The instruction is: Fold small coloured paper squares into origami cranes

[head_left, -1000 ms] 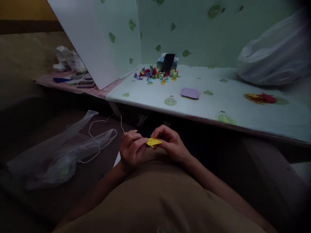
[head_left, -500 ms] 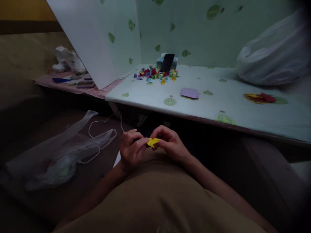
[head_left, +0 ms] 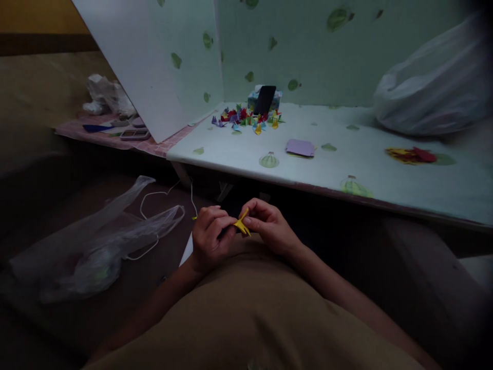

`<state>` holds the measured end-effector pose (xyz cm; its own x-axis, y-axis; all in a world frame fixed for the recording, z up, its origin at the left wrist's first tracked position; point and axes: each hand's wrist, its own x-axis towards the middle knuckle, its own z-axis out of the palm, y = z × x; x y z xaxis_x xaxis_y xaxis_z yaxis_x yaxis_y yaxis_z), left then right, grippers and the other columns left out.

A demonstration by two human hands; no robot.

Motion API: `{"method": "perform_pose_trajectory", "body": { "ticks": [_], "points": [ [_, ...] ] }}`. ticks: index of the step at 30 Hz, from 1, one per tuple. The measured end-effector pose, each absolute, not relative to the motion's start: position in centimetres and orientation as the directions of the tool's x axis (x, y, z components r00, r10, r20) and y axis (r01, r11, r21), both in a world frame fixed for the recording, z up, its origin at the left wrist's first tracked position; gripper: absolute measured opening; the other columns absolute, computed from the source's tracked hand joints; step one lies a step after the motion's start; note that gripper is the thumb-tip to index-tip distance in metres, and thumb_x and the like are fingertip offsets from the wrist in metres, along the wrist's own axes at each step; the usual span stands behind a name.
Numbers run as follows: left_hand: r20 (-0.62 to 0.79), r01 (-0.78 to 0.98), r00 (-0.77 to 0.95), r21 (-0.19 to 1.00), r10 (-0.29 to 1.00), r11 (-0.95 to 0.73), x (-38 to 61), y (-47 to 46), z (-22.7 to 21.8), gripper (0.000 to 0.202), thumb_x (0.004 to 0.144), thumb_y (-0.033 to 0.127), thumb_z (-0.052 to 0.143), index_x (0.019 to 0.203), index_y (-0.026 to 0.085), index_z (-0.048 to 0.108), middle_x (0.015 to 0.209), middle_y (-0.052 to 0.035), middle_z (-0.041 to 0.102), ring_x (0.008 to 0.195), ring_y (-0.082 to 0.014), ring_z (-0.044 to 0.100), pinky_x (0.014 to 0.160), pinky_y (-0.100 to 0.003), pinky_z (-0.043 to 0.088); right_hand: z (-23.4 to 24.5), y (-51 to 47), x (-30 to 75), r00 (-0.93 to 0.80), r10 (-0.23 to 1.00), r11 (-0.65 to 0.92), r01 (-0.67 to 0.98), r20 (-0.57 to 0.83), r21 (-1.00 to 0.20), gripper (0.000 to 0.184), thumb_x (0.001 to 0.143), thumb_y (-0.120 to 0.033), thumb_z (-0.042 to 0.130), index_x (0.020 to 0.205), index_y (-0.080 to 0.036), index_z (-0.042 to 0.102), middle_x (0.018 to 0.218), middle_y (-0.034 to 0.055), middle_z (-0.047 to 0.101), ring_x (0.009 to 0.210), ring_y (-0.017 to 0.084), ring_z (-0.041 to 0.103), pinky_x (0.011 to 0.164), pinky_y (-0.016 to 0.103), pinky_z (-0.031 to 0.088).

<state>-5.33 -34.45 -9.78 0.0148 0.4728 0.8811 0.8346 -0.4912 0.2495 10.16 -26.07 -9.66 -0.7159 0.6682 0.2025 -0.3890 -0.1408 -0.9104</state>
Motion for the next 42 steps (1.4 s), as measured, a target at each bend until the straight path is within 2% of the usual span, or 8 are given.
{"method": "perform_pose_trajectory", "body": {
  "ticks": [4, 8, 11, 18, 24, 30, 37, 42],
  "points": [
    [0.764, 0.721, -0.096, 0.495, 0.638, -0.484, -5.0, -34.5, -9.9, 0.006, 0.088, 0.016, 0.062, 0.090, 0.019, 0.066, 0.083, -0.0030, 0.067, 0.080, -0.0164, 0.063, 0.075, -0.030, 0.052, -9.8, -25.9, 9.9, -0.689, 0.705, -0.133, -0.365, 0.171, -0.921, 0.022, 0.077, -0.030, 0.080, 0.081, -0.018, 0.062, 0.073, -0.0023, 0.062, 0.062, 0.010, 0.055, 0.060, 0.023, 0.047],
    [0.468, 0.478, -0.257, 0.822, 0.846, -0.310, -4.7, -34.6, -9.9, 0.012, 0.091, 0.026, 0.060, 0.091, 0.019, 0.070, 0.084, -0.0025, 0.070, 0.076, -0.0147, 0.063, 0.071, -0.026, 0.049, -9.8, -25.8, 9.7, -0.650, 0.745, -0.111, -0.344, 0.151, -0.933, 0.023, 0.076, -0.033, 0.079, 0.080, -0.018, 0.062, 0.072, -0.0025, 0.061, 0.061, 0.010, 0.055, 0.058, 0.023, 0.047],
    [0.270, 0.309, -0.292, 0.934, 0.917, -0.177, -4.4, -34.5, -9.6, 0.021, 0.093, 0.034, 0.058, 0.093, 0.018, 0.072, 0.083, -0.0030, 0.072, 0.077, -0.0159, 0.065, 0.072, -0.026, 0.049, -9.8, -25.7, 9.7, -0.625, 0.766, -0.081, -0.327, 0.151, -0.942, 0.023, 0.077, -0.033, 0.078, 0.080, -0.018, 0.061, 0.071, -0.0027, 0.060, 0.061, 0.010, 0.054, 0.057, 0.023, 0.046],
    [0.173, 0.263, -0.320, 0.961, 0.931, -0.089, -4.3, -34.3, -9.3, 0.026, 0.089, 0.038, 0.062, 0.078, 0.016, 0.071, 0.071, -0.0006, 0.067, 0.069, -0.0143, 0.059, 0.064, -0.024, 0.044, -10.0, -25.4, 9.7, -0.629, 0.766, -0.036, -0.249, 0.133, -0.968, 0.019, 0.078, -0.030, 0.076, 0.080, -0.018, 0.062, 0.071, -0.0027, 0.060, 0.060, 0.010, 0.054, 0.057, 0.024, 0.045],
    [0.146, 0.244, -0.302, 0.967, 0.942, -0.072, -4.5, -34.2, -9.5, 0.031, 0.092, 0.039, 0.058, 0.077, 0.016, 0.072, 0.069, -0.0005, 0.064, 0.068, -0.0145, 0.056, 0.065, -0.025, 0.042, -10.3, -25.3, 9.7, -0.648, 0.756, -0.088, -0.247, 0.097, -0.965, 0.018, 0.078, -0.031, 0.075, 0.079, -0.018, 0.063, 0.072, -0.0019, 0.063, 0.059, 0.010, 0.056, 0.056, 0.024, 0.046],
    [0.134, 0.081, -0.232, 0.990, 0.963, -0.118, -4.6, -34.1, -10.1, 0.033, 0.096, 0.041, 0.052, 0.085, 0.016, 0.071, 0.077, -0.0035, 0.068, 0.072, -0.0152, 0.059, 0.071, -0.027, 0.046, -10.2, -25.4, 9.7, -0.669, 0.742, -0.190, -0.274, 0.044, -0.943, 0.025, 0.076, -0.035, 0.078, 0.075, -0.017, 0.061, 0.068, -0.0018, 0.065, 0.053, 0.008, 0.056, 0.053, 0.022, 0.046],
    [0.112, -0.009, -0.267, 0.993, 0.957, -0.118, -4.7, -33.9, -10.9, 0.020, 0.090, 0.036, 0.063, 0.095, 0.017, 0.066, 0.079, -0.0014, 0.068, 0.071, -0.0129, 0.061, 0.071, -0.026, 0.049, -10.3, -25.5, 9.5, -0.710, 0.703, -0.349, -0.292, -0.044, -0.891, 0.028, 0.074, -0.035, 0.080, 0.073, -0.017, 0.059, 0.063, -0.0029, 0.064, 0.049, 0.008, 0.055, 0.049, 0.021, 0.046],
    [0.194, -0.031, -0.270, 0.977, 0.943, -0.210, -4.5, -33.8, -11.1, 0.026, 0.084, 0.030, 0.069, 0.107, 0.020, 0.062, 0.081, -0.0004, 0.067, 0.073, -0.0128, 0.064, 0.072, -0.026, 0.052, -10.2, -25.5, 9.5, -0.721, 0.689, -0.366, -0.269, -0.066, -0.891, 0.030, 0.072, -0.036, 0.081, 0.071, -0.017, 0.058, 0.063, -0.0014, 0.065, 0.047, 0.008, 0.054, 0.048, 0.021, 0.047]
  ]
}}
